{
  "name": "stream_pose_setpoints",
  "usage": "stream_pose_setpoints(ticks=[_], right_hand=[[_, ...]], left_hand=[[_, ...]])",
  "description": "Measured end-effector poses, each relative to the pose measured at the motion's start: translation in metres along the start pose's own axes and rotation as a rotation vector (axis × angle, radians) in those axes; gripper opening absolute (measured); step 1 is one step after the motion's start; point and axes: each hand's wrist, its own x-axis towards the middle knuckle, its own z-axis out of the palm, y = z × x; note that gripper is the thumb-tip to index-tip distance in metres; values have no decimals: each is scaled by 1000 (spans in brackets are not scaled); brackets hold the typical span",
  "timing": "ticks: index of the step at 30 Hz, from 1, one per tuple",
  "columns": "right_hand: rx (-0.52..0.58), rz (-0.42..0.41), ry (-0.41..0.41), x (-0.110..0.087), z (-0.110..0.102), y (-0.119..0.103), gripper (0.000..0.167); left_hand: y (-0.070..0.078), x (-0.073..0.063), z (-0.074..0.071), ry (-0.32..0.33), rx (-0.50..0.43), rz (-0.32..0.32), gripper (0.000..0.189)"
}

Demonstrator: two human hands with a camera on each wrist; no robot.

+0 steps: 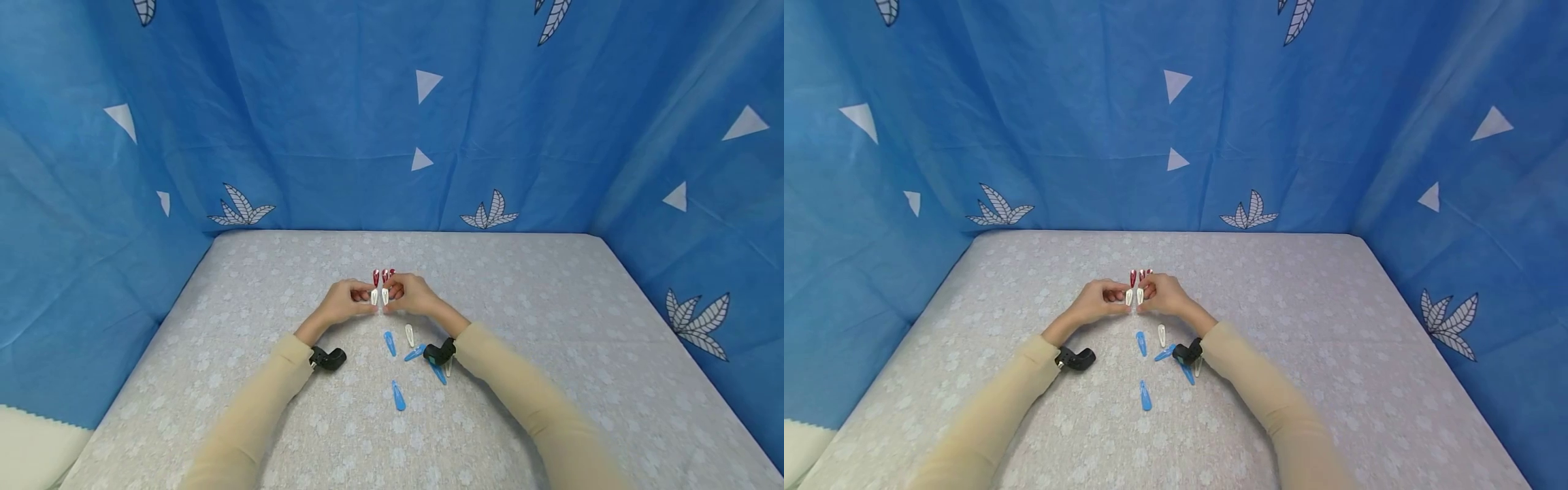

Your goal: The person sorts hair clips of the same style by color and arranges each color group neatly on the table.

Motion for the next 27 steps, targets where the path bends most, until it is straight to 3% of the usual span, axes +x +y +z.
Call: stream_pose_setpoints(ticks=[7,17,27], right_hand=[[0,9,4,1,3,2,39],[-47,7,15,2,6,2,41],[-57,0,11,3,8,6,45]], left_hand=[[-5,0,7,34,6,-6,46],[-7,0,11,85,139,51,47],[-8,-2,14,81,209,74,48]])
